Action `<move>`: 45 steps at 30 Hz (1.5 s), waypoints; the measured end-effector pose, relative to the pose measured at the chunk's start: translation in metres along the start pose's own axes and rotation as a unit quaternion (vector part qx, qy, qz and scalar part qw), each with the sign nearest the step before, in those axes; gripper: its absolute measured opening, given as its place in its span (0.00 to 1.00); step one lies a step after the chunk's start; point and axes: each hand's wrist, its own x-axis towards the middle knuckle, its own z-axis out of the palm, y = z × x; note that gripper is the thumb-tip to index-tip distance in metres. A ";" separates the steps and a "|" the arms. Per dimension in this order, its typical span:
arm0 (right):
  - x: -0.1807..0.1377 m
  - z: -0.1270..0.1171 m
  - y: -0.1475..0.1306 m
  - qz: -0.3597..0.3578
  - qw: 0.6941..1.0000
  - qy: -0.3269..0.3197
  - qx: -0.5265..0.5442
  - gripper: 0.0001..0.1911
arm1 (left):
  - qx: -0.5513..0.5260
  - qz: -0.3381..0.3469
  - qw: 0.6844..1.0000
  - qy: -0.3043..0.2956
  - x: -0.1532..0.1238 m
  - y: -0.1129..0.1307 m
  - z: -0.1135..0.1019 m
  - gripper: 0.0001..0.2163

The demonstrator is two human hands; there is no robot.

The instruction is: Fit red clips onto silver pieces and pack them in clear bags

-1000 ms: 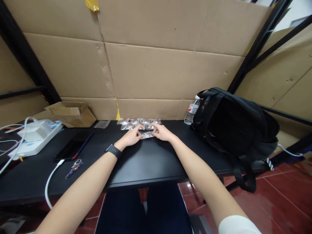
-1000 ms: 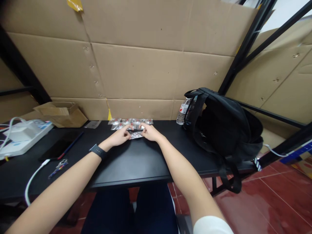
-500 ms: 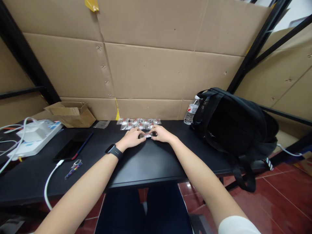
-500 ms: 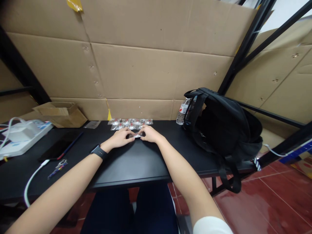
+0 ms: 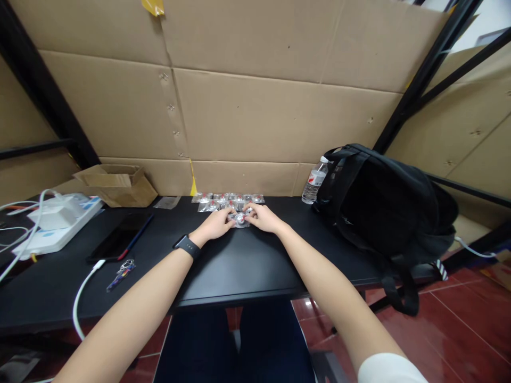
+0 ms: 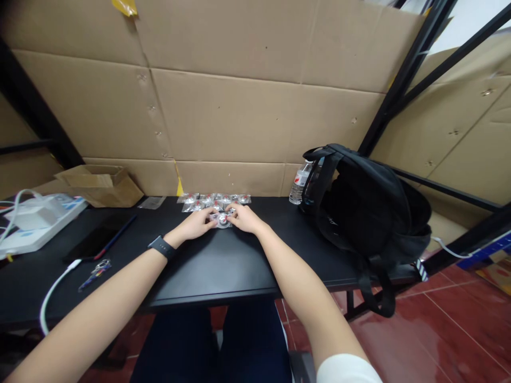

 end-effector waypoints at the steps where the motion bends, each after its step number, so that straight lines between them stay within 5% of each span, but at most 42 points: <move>1: 0.000 0.000 0.000 0.002 1.000 0.001 0.000 0.15 | -0.019 -0.004 1.000 -0.002 0.000 -0.001 0.001 0.12; 8: -0.001 -0.002 -0.005 0.020 0.999 0.017 0.021 0.13 | -0.075 -0.025 0.997 -0.002 0.000 -0.003 0.005 0.18; 15: -0.001 -0.002 -0.010 0.017 0.999 -0.011 -0.035 0.02 | 0.068 -0.009 0.998 -0.009 -0.002 0.001 0.000 0.13; 30: 0.001 0.000 -0.011 -0.101 0.993 -0.016 -0.063 0.12 | 0.156 -0.011 0.988 -0.009 -0.004 0.007 -0.008 0.15; 37: 0.001 0.004 -0.014 -0.098 0.991 -0.041 -0.084 0.13 | 0.157 -0.014 0.988 -0.003 -0.006 0.012 -0.014 0.14; 40: 0.000 0.004 -0.015 -0.090 0.992 -0.034 -0.086 0.12 | 0.157 -0.031 0.987 0.033 -0.006 0.013 -0.026 0.13; 45: -0.001 0.005 -0.016 -0.081 0.992 -0.033 -0.088 0.10 | 0.217 -0.126 0.946 0.206 -0.009 -0.010 -0.048 0.15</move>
